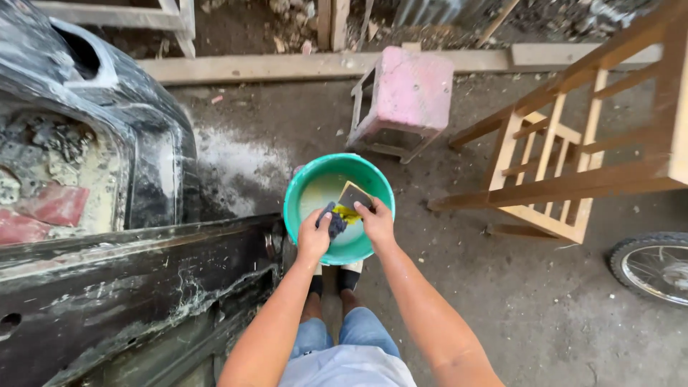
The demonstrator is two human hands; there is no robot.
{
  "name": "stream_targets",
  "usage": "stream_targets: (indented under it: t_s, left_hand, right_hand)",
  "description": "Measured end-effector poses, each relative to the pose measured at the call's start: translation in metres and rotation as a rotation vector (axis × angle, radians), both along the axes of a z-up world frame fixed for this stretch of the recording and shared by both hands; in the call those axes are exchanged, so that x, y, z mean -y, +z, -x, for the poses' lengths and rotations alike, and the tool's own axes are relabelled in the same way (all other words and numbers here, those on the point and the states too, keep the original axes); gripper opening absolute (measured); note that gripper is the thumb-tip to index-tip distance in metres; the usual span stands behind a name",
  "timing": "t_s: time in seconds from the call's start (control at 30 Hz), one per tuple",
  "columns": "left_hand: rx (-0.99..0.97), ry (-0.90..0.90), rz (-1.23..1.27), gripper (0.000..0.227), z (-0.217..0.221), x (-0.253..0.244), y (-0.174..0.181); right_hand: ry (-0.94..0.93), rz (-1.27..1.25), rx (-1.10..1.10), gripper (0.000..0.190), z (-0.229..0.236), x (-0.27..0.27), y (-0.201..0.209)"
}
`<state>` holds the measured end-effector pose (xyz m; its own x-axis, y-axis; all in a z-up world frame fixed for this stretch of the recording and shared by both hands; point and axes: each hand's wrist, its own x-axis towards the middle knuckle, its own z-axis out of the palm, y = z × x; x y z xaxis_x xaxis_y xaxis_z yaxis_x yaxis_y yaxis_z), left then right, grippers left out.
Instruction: The person scrubs a large, yellow-painted metal car frame with a yellow sponge and a dark scrubbing pad. They repeatedly dip the tools into a green bucket of soapy water to rinse them before continuing to scrub different sections of the frame.
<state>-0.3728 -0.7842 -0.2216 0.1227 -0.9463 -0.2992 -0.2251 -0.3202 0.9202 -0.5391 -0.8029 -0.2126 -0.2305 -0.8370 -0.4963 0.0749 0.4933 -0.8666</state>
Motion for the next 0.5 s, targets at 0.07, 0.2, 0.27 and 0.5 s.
stream_targets:
  t_s: [0.07,0.2,0.27,0.5]
  left_hand:
    - [0.014,0.042,-0.043,0.027,-0.001,0.011,-0.033]
    - [0.226,0.081,-0.064,0.038,0.002,0.016,-0.116]
    - [0.415,0.114,-0.057,0.055,0.002,0.018,-0.153]
    - [-0.241,0.276,-0.393,0.048,0.017,0.043,-0.129]
  right_hand:
    - [-0.035,-0.087,0.052,0.029,-0.006,0.021,-0.023]
    - [-0.090,-0.098,0.135,0.029,-0.013,0.024,-0.080]
    - [-0.142,-0.200,0.045,0.027,-0.014,0.029,-0.105]
    - [0.015,-0.358,0.202,0.026,-0.012,0.026,-0.143]
